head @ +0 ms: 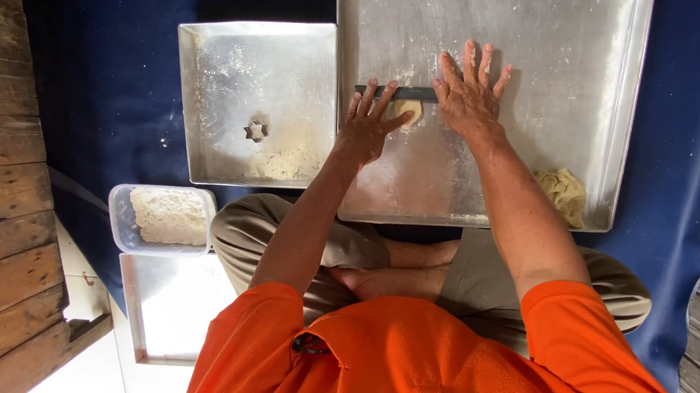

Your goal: The person is preparing star-shaped cookies by rolling out small portions of dough with a rolling pin, cutting them with a star-shaped cutter, and arranging them neatly on a baking tray.

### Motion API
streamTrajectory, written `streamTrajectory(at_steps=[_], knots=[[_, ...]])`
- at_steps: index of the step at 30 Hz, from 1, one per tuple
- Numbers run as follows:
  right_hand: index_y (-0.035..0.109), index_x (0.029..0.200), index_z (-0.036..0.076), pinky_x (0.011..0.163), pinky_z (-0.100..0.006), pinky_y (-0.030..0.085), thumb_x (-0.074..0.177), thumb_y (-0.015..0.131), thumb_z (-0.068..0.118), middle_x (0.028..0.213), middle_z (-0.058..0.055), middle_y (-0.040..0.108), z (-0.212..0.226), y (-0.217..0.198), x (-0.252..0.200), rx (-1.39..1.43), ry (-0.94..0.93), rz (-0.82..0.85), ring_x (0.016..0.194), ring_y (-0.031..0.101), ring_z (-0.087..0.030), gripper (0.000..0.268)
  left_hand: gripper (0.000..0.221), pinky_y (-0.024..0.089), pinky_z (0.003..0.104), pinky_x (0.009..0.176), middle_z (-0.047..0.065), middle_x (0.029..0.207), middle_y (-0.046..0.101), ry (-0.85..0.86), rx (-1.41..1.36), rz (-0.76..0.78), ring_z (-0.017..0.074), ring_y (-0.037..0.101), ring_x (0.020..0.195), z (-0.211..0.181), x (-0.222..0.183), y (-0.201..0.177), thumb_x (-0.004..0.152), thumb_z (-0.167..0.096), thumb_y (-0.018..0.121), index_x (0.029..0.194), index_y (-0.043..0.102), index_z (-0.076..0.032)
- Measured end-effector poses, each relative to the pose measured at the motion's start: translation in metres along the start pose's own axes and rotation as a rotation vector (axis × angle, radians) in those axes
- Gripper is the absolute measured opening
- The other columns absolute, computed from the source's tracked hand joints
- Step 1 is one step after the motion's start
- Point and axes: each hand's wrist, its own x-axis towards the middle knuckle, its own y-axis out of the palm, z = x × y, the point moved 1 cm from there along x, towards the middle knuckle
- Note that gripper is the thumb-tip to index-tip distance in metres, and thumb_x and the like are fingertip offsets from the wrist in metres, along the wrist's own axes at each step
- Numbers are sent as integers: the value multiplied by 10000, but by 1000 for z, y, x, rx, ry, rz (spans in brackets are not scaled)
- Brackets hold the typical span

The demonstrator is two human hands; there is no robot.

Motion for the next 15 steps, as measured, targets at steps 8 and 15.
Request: streamTrajectory(at_steps=[8, 15], knots=[[265, 1654, 174, 1118, -723, -154, 1099, 257, 488, 1717, -189, 57, 0, 5, 5, -38, -52, -116, 1537, -92, -405, 638, 925, 26, 655, 1252, -82, 1692, -106, -43, -27, 82, 287, -181, 1531, -3, -3, -17, 851, 120, 570, 1530, 428, -492], [189, 1691, 207, 1115, -766, -144, 1120, 338, 414, 1700, -190, -95, 5, 8, -17, -32, -23, -91, 1516, -166, -439, 625, 960, 287, 636, 1188, -134, 1670, -152, -43, -6, 98, 260, -211, 1514, -4, -10, -6, 839, 122, 601, 1547, 407, -497]])
